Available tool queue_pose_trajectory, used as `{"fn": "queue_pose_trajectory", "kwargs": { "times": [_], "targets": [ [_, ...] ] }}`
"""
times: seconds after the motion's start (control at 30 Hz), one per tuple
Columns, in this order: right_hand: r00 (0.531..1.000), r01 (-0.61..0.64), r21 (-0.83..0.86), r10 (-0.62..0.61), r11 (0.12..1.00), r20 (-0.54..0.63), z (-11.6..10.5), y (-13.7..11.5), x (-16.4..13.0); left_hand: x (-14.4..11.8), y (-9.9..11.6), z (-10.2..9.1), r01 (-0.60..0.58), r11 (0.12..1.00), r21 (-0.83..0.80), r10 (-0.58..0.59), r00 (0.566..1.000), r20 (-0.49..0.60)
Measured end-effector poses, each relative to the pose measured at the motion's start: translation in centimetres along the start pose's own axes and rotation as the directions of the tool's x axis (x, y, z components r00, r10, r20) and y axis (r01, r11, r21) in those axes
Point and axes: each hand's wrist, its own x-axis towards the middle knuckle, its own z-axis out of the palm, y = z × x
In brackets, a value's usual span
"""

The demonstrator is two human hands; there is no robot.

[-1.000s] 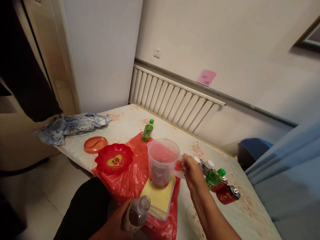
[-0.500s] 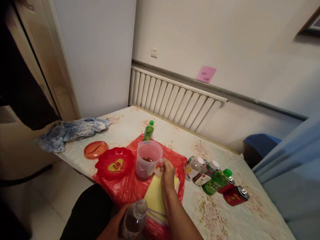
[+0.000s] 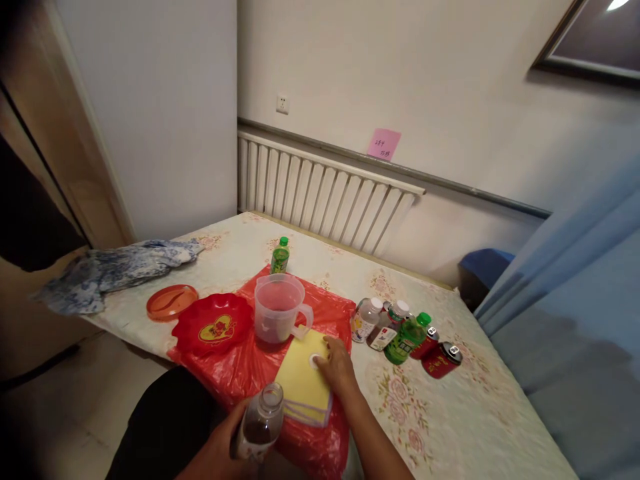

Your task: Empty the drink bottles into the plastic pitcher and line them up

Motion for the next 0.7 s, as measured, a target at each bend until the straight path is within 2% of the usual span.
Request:
{"fn": "queue_pose_trajectory", "kwargs": {
  "times": [0.1, 0.2, 0.33, 0.5, 0.6, 0.7],
  "targets": [
    [0.997, 0.048, -0.099, -0.041, 0.994, 0.070, 1.0, 0.5, -1.4, -0.1, -0.3, 0.5, -0.011, 0.999, 0.038, 0.011, 1.000, -0.001],
    [0.993, 0.079, -0.156, -0.063, 0.985, 0.103, 1.6, 0.3, -1.9, -0.3, 0.2, 0.7, -0.012, 0.996, 0.086, 0.011, 1.000, 0.014],
    [0.985, 0.137, -0.141, -0.119, 0.981, 0.125, 1.0, -0.7, -2.3, -0.9, 1.8, 0.7, -0.011, 0.996, 0.088, 0.009, 1.000, 0.024],
    [0.955, 0.261, -0.051, -0.250, 0.964, 0.159, -2.2, -3.7, -4.4, -0.5, 2.1, 1.3, -0.029, 0.994, 0.106, 0.026, 0.999, 0.030],
    [0.899, 0.396, 0.016, -0.391, 0.918, 0.199, -5.1, -6.7, -6.5, 0.0, 1.6, 2.1, -0.045, 0.993, 0.110, 0.040, 0.998, 0.047],
    [0.860, 0.449, -0.021, -0.425, 0.893, 0.284, -7.8, -9.6, -8.5, 0.2, 1.5, 2.8, -0.063, 0.991, 0.120, 0.056, 0.996, 0.064]
  ]
}}
